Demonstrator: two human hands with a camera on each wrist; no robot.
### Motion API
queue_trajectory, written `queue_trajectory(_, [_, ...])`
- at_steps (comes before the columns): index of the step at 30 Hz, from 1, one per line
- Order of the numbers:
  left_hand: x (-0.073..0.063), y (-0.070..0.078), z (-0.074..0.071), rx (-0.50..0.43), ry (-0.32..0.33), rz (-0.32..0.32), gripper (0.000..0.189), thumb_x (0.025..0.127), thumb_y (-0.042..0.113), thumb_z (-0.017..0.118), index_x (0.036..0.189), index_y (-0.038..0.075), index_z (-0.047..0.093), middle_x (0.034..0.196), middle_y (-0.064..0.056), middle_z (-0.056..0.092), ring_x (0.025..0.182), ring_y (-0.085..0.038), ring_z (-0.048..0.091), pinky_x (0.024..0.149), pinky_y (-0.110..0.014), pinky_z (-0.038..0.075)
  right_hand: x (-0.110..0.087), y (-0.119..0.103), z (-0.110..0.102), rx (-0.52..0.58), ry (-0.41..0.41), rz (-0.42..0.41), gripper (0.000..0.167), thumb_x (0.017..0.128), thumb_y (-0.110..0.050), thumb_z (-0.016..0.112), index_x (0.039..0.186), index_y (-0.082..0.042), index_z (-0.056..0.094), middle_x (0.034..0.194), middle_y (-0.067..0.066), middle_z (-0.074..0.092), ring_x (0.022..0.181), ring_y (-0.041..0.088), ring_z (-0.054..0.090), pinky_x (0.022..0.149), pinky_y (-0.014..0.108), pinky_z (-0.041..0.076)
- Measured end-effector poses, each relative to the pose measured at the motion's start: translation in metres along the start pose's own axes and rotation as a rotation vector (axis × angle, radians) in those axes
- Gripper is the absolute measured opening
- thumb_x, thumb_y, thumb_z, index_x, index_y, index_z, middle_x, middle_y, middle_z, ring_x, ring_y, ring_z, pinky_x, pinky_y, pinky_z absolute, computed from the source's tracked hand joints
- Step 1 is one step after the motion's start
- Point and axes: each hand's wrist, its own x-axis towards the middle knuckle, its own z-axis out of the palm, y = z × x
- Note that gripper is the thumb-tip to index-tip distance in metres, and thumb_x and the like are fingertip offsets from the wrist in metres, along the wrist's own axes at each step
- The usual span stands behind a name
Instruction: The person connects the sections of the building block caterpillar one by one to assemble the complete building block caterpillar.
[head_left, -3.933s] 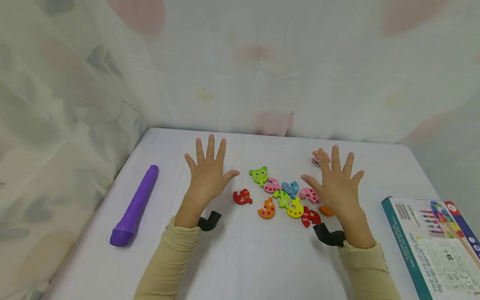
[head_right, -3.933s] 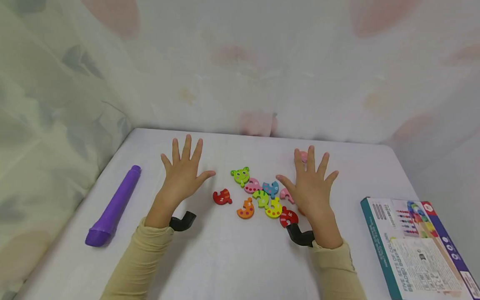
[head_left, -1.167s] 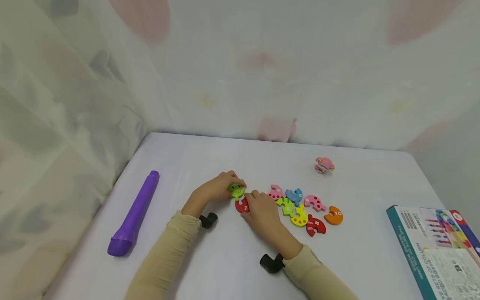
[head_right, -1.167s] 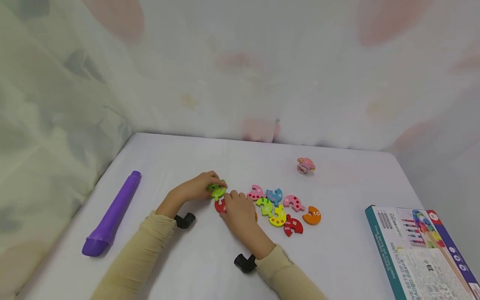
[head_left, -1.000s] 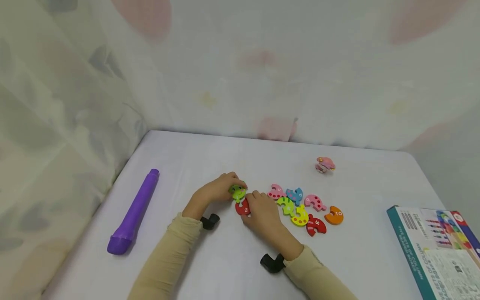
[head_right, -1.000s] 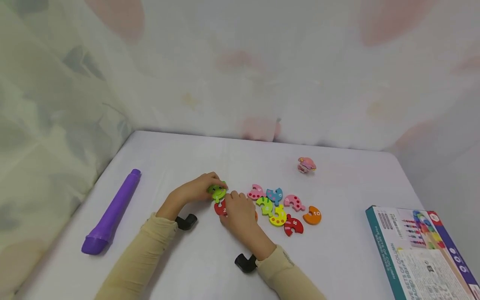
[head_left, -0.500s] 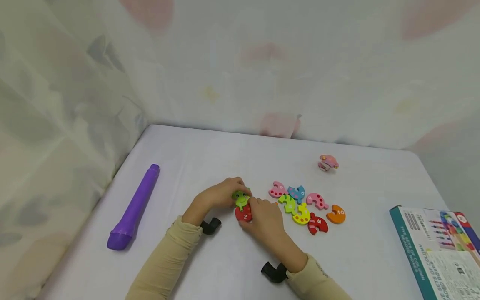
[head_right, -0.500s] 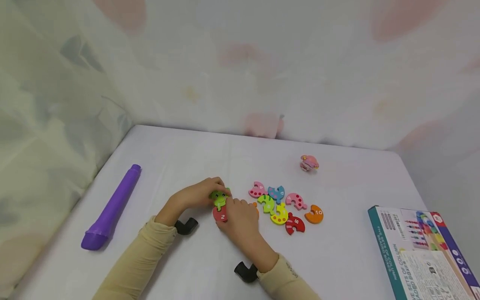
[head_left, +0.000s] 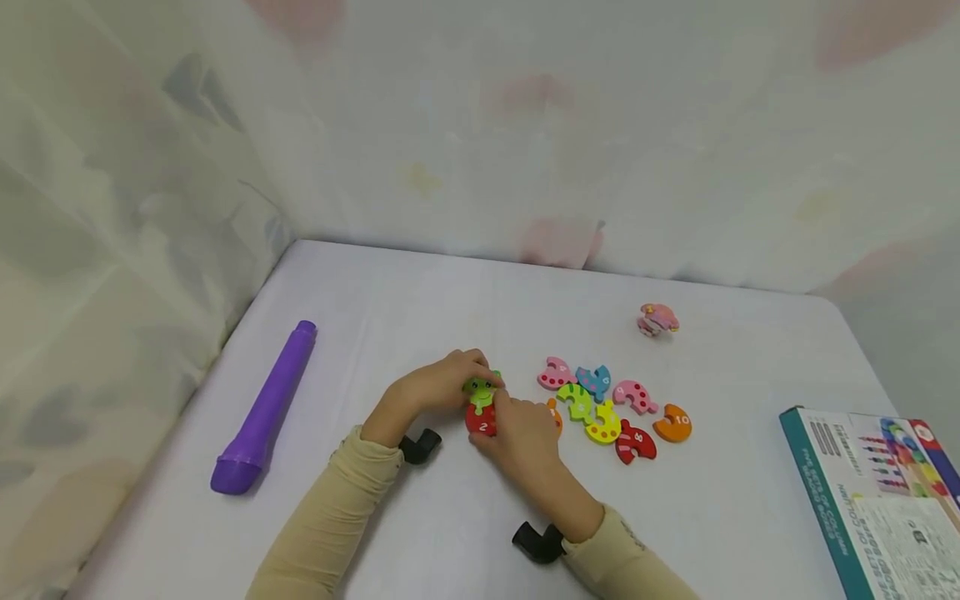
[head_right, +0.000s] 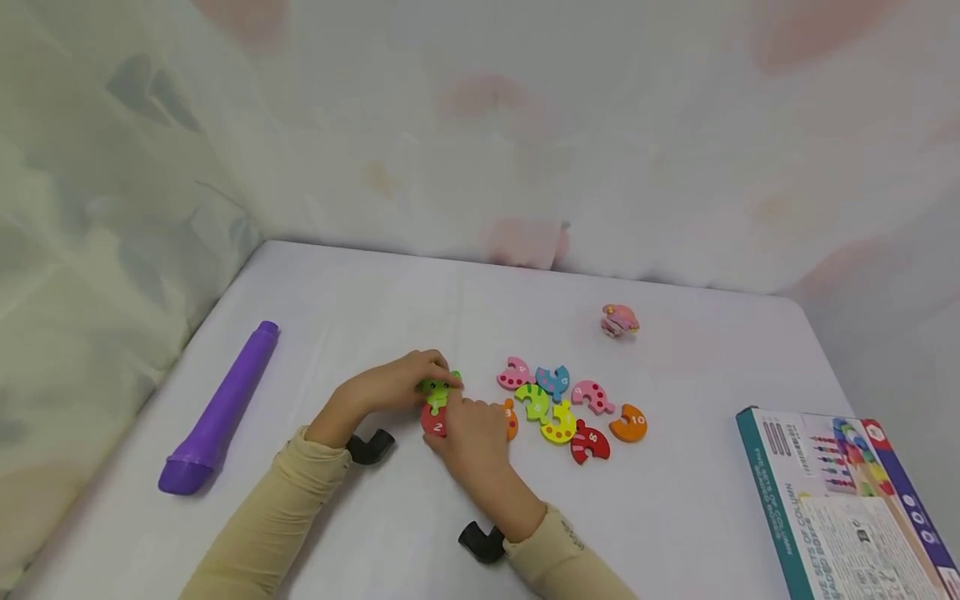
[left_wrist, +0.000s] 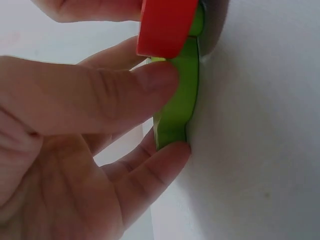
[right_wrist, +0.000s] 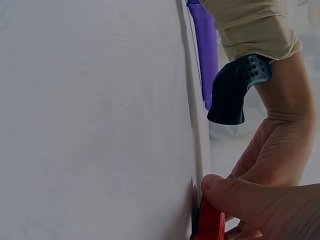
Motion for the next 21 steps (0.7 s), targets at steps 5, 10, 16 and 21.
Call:
queue_trajectory(5, [-0.001, 0.0, -0.001, -0.014, -0.005, 0.0, 0.042, 0.083, -0.004, 0.059, 0.116, 0.02, 0.066, 0.112, 0.0, 0.053, 0.104, -0.018, 0.046, 0.085, -0.03, 0.042, 0.0, -0.003, -0.001, 0.002, -0.002, -0.001, 0.058, 0.068, -0.047, 0.077, 0.1, -0.004, 0.055, 0.072, 0.006, 0.063, 0.061, 0.021, 0.057, 0.056, 0.032, 0.043])
queue_trajectory(10, [0.0, -0.001, -0.001, -0.013, 0.001, 0.025, 0.043, 0.082, -0.006, 0.058, 0.116, 0.019, 0.066, 0.112, -0.001, 0.053, 0.104, -0.019, 0.047, 0.085, -0.03, 0.041, 0.0, -0.005, -0.002, -0.016, 0.001, -0.013, 0.056, 0.068, -0.043, 0.078, 0.1, -0.003, 0.056, 0.073, 0.008, 0.064, 0.062, 0.022, 0.057, 0.057, 0.032, 0.043])
queue_trajectory(16, [0.001, -0.002, -0.001, -0.017, 0.006, 0.021, 0.042, 0.081, -0.004, 0.061, 0.115, 0.02, 0.066, 0.111, 0.0, 0.053, 0.103, -0.018, 0.047, 0.084, -0.03, 0.041, 0.0, -0.003, -0.004, -0.023, -0.035, -0.004, 0.06, 0.067, -0.045, 0.078, 0.103, -0.003, 0.056, 0.079, 0.008, 0.064, 0.066, 0.023, 0.058, 0.057, 0.033, 0.045])
queue_trajectory(21, [0.001, -0.002, -0.001, -0.023, -0.005, 0.002, 0.043, 0.082, -0.005, 0.06, 0.116, 0.021, 0.066, 0.111, 0.0, 0.052, 0.104, -0.018, 0.046, 0.084, -0.029, 0.042, 0.001, 0.014, -0.023, -0.048, -0.152, 0.044, 0.069, 0.068, -0.05, 0.076, 0.118, -0.006, 0.056, 0.1, 0.009, 0.064, 0.081, 0.026, 0.061, 0.068, 0.04, 0.05])
